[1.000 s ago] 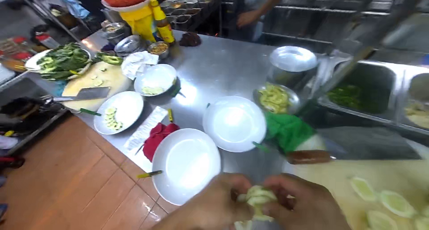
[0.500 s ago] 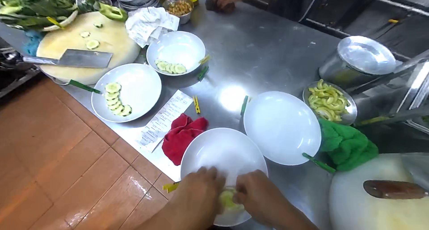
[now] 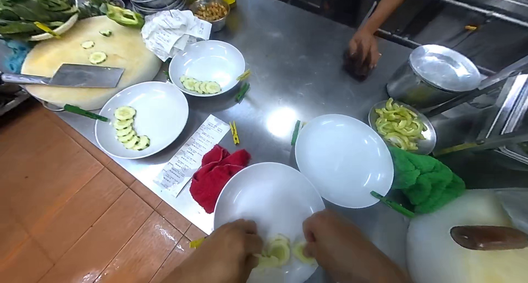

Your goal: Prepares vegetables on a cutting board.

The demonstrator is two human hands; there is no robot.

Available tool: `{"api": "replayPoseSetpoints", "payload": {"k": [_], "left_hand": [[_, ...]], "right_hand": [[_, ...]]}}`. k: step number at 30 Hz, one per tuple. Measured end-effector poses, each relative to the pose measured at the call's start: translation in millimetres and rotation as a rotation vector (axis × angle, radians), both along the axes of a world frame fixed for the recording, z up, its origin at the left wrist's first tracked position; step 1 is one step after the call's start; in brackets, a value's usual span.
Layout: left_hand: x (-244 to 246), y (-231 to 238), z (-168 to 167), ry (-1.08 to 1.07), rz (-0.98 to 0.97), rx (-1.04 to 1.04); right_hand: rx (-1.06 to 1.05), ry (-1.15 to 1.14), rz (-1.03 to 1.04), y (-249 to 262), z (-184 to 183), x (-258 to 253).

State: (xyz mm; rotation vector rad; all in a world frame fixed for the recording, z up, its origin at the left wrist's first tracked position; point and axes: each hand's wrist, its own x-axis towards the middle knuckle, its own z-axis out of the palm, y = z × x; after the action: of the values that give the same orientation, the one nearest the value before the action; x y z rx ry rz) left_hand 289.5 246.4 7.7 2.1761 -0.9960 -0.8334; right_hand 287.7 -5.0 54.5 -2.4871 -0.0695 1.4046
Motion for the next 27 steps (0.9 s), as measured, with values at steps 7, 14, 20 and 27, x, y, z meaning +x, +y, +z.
{"api": "replayPoseSetpoints", "payload": {"k": [7,14,20,27], "left_hand": [[25.9,-11.4,26.4,0.148,-0.129,0.209],[17.0,-34.6,19.5,-0.091,-0.162,0.371],[24.8,-10.6,35.0,0.023,-0.225,0.429],[-0.7,-3.8,-1.1,-0.529,-0.180,0.245]], "right_hand": [[0.063,-0.072,0.101,2.9,0.4,6.4],[-0.156,-0.167,0.143,20.8,2.6,-1.0],[0.314,-0.589,0.110,11.1,-44.1,-41.6],[0.326,-0.518,0.054,13.4,-51.6,-53.6]]}}
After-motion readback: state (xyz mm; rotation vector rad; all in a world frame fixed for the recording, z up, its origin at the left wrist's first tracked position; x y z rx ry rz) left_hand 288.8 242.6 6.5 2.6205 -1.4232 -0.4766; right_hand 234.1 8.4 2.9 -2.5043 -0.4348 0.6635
